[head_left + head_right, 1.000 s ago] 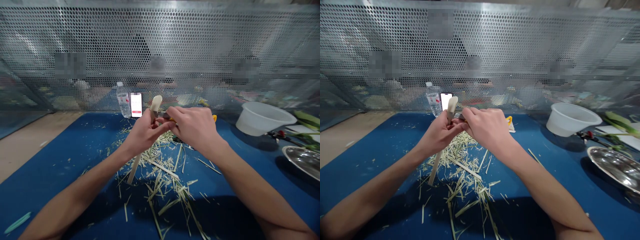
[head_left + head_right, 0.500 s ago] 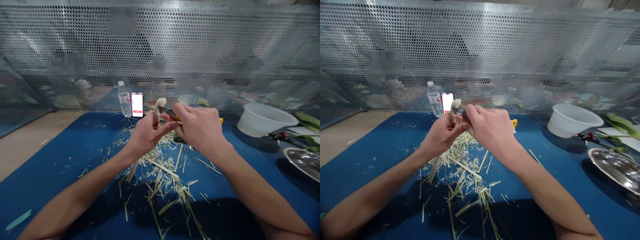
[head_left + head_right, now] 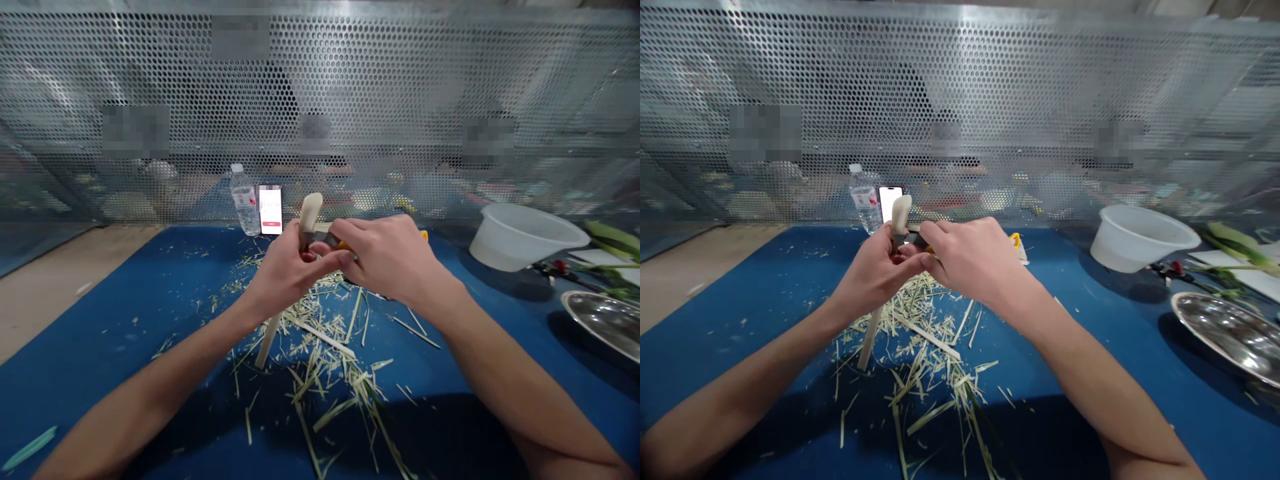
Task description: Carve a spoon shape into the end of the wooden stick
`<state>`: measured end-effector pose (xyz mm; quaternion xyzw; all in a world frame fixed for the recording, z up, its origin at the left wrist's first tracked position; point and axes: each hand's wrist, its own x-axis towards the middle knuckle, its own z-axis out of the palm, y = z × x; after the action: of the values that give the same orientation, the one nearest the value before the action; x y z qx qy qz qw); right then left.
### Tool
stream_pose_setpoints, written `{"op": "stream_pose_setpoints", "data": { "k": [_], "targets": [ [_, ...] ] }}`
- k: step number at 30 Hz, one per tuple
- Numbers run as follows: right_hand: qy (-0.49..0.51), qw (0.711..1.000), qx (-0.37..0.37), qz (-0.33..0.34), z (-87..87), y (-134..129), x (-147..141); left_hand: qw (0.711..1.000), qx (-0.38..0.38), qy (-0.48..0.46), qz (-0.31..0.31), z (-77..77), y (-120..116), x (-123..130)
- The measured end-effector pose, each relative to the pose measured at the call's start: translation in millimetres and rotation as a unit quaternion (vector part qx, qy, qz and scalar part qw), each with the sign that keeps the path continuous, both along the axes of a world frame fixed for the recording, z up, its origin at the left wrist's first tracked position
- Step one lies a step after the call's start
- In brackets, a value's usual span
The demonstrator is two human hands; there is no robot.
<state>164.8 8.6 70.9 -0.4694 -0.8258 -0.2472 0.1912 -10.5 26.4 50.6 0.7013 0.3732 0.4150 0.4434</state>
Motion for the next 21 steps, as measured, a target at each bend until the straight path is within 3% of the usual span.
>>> {"op": "stream_pose_setpoints", "data": {
  "k": [4, 11, 21],
  "targets": [
    [0.010, 0.999, -0.013, 0.031, -1.2, 0, -1, 1.000, -0.020, 0.000, -0.022, 5.2, -1, 1],
    [0.024, 0.999, 0.007, 0.032, 1.6, -12, -8, 0.985, -0.078, -0.067, -0.138, 5.0, 1, -3],
    [0.032, 0.998, 0.024, 0.039, 1.5, -19, -9, 0.977, -0.082, -0.098, -0.169, -4.3, 8, -7]
  ]
}}
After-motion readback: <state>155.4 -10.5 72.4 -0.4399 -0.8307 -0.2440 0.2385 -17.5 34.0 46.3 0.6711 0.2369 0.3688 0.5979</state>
